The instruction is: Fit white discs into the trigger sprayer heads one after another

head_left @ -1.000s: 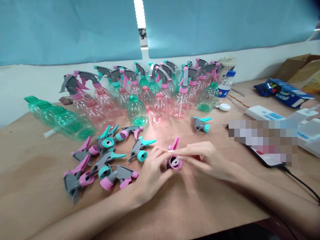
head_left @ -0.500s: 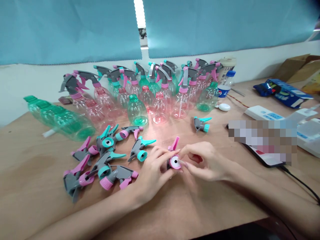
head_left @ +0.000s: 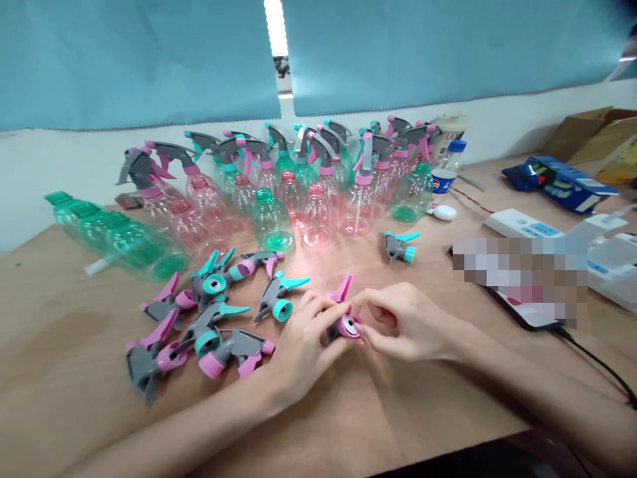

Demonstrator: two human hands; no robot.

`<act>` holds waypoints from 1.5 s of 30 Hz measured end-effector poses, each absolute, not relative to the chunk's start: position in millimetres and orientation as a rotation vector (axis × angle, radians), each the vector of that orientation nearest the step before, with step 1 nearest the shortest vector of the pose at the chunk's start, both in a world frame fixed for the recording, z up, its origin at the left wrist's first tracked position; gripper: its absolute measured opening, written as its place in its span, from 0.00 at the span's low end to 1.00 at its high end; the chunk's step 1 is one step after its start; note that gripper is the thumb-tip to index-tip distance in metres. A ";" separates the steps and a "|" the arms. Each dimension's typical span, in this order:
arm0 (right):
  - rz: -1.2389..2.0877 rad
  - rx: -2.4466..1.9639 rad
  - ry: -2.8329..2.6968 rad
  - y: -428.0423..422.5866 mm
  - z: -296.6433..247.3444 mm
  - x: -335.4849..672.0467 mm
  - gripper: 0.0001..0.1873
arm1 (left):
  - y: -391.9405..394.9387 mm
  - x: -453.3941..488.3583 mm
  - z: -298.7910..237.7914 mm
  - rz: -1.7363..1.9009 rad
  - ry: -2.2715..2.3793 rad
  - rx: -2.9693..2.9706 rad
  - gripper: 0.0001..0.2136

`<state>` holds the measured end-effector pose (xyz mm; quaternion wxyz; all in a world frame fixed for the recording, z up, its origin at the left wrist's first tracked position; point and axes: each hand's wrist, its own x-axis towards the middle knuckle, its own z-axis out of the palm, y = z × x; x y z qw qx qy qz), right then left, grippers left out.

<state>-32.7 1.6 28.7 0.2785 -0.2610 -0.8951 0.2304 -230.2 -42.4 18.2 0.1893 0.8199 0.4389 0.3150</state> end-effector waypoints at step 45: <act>0.224 -0.727 -2.250 -9.9 25.0 -44.2 0.08 | -39.9 -233.2 17.8 0.973 1.229 2.242 0.17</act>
